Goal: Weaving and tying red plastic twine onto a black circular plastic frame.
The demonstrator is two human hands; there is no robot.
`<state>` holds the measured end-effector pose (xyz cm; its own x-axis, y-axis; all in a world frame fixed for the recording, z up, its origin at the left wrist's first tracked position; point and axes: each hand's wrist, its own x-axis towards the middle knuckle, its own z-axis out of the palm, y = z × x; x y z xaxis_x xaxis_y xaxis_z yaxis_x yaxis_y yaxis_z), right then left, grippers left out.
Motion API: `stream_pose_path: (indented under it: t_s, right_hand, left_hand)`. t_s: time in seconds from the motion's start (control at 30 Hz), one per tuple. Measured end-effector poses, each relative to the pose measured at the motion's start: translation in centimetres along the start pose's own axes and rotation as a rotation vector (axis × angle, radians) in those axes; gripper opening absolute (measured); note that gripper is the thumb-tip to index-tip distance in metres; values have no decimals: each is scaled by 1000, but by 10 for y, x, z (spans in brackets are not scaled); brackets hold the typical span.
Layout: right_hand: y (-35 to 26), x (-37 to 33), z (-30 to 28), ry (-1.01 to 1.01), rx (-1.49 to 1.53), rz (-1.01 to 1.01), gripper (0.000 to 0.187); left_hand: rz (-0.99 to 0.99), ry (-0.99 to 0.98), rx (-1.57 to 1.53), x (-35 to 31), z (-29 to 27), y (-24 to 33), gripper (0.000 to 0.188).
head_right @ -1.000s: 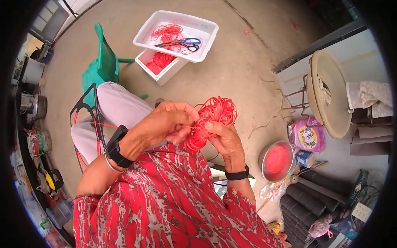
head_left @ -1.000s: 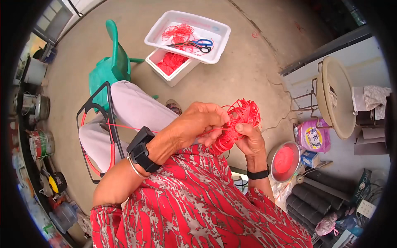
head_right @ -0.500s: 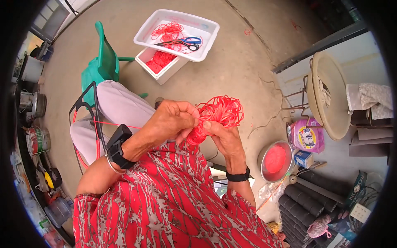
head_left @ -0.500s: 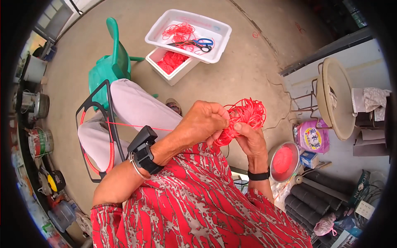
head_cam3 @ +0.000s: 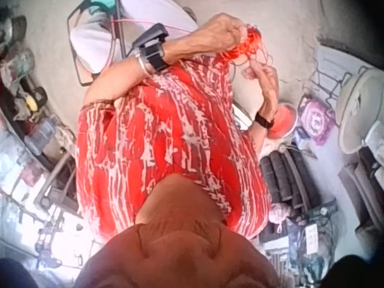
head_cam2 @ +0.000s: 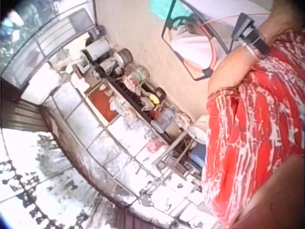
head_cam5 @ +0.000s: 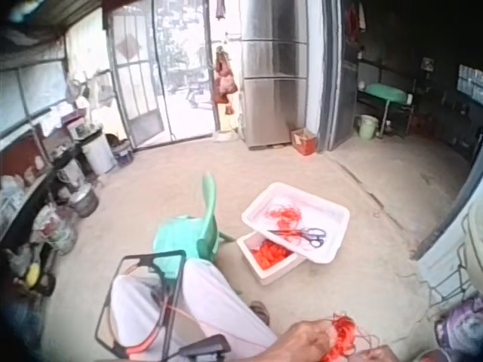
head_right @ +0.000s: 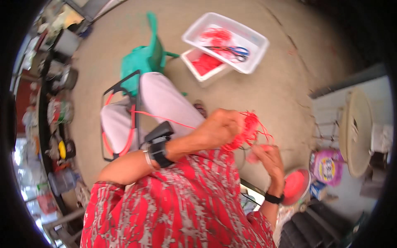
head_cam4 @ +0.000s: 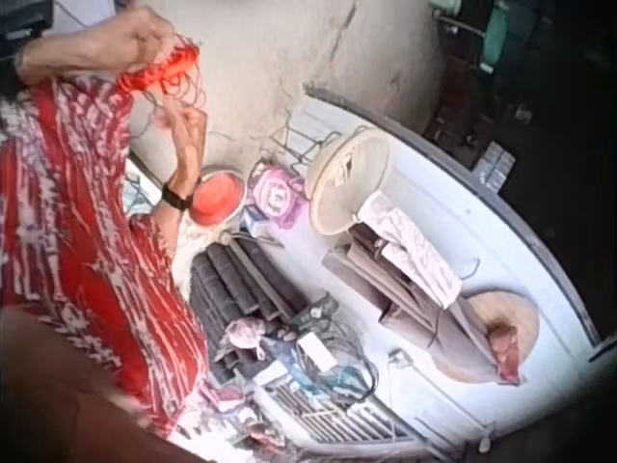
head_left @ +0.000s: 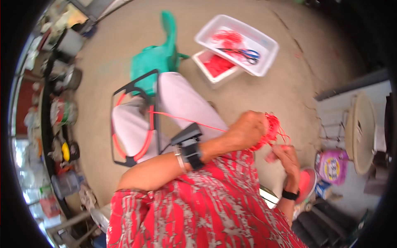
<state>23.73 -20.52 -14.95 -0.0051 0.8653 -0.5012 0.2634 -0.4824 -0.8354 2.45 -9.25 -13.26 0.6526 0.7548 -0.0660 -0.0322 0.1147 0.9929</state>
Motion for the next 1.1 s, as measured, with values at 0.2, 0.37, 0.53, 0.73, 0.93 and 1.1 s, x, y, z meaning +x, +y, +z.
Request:
stream_pose_path:
  t_s: [0.2, 0.37, 0.53, 0.73, 0.93, 1.1]
  right_hand:
    - [-1, -5, -27, 67, 206, -96, 38]
    - [-26, 10, -20, 192, 760, -322, 19]
    - [-53, 13, 29, 183, 414, -305, 7]
    - [-62, 15, 46, 123, 331, -165, 11]
    - [-56, 19, 50, 170, 278, -102, 11]
    - [-36, 17, 52, 229, 34, -102, 9]
  left_hand:
    - [-23, 35, 40, -5, -3, 2, 10]
    - [-180, 14, 19, -12, -10, 2, 10]
    - [-89, -25, 184, -16, -6, 2, 10]
    - [11, 1, 383, -16, -4, -5, 9]
    - [67, 86, 493, -20, 1, -18, 6]
    - [12, 74, 531, -21, 15, -38, 11]
